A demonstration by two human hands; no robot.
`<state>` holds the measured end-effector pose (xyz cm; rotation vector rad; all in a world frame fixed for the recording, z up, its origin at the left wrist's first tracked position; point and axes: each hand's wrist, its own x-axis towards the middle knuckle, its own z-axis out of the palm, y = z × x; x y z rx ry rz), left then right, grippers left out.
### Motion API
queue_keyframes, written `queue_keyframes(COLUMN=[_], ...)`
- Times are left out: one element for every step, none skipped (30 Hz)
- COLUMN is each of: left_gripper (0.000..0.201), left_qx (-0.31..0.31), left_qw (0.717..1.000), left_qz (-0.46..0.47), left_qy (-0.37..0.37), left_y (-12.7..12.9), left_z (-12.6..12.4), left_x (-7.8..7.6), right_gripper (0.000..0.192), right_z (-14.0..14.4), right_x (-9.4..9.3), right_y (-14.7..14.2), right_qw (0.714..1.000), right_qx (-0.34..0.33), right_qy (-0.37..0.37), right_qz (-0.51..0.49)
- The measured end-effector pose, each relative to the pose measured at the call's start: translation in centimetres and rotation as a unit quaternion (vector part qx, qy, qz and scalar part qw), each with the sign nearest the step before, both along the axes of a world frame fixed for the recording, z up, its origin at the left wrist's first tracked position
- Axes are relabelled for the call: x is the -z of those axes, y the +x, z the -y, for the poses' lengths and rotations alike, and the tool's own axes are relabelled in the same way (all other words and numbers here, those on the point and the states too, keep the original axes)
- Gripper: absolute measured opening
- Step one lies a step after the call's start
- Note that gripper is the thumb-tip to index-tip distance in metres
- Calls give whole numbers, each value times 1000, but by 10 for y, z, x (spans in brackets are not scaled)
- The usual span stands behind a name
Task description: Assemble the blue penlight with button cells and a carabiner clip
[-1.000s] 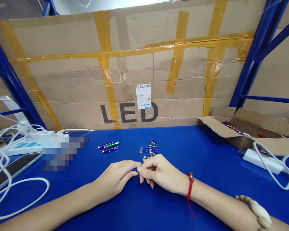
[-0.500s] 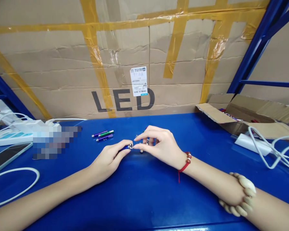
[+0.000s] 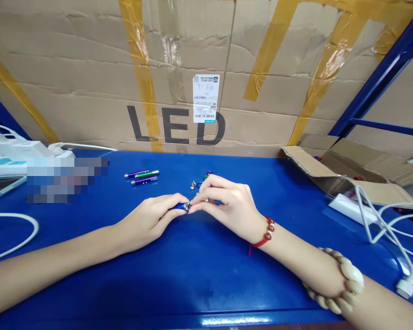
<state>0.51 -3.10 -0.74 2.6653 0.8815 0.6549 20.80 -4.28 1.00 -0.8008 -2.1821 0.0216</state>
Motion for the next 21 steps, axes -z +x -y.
queue_keyframes(left_gripper=[21,20,19,18,18,17,17,17,17,17,17,17,17,18,19,20,20,21,21,21,20], left_qx=[0,1,3,4,5,5,3,1,0,-1,-3,-4,-4,-5,-5,-3,0,3,6,8,8], left_qw=[1000,1000,1000,1000,1000,1000,1000,1000,999,999,999,999,999,999,998,998,997,996,996,995,996], left_qz=[-2,-4,-5,-5,-5,-5,-6,-7,-8,-8,-7,-4,0,4,9,14,20,26,34,41,47], left_qy=[5,10,15,18,21,23,25,28,31,34,39,43,48,53,60,67,75,82,87,86,79], left_y=[0,0,0,0,0,0,0,0,0,0,0,0,0,-1,-1,-1,-1,-1,-1,-1,-1], left_z=[0,1,1,1,1,1,1,1,1,1,1,1,1,0,0,-1,-1,-1,-2,-2,-2], left_x=[0,1,1,2,2,3,3,4,4,4,5,5,5,6,7,7,8,8,8,8,7], right_gripper=[17,16,16,16,16,17,17,16,16,16,16,16,16,15,15,15,15,14,13,13,12], right_z=[1,2,2,3,3,3,3,4,4,4,4,4,4,4,4,4,4,3,3,2,1], right_x=[0,1,1,2,2,3,3,3,3,3,3,3,3,3,3,4,4,5,5,6,6], right_y=[-1,-1,-2,-2,-3,-4,-5,-6,-7,-8,-9,-10,-11,-12,-12,-13,-13,-12,-12,-12,-11], right_qw=[1000,1000,1000,999,999,999,998,998,997,996,995,993,991,988,986,984,982,981,979,978,977], right_qx=[-2,-2,-1,1,4,8,10,12,15,19,24,29,35,39,43,45,45,45,44,44,44], right_qy=[-7,-15,-23,-32,-40,-48,-55,-62,-69,-79,-91,-104,-118,-131,-143,-154,-163,-170,-177,-182,-185], right_qz=[-3,-7,-9,-12,-14,-17,-21,-25,-31,-37,-43,-50,-58,-66,-73,-78,-82,-85,-89,-93,-97])
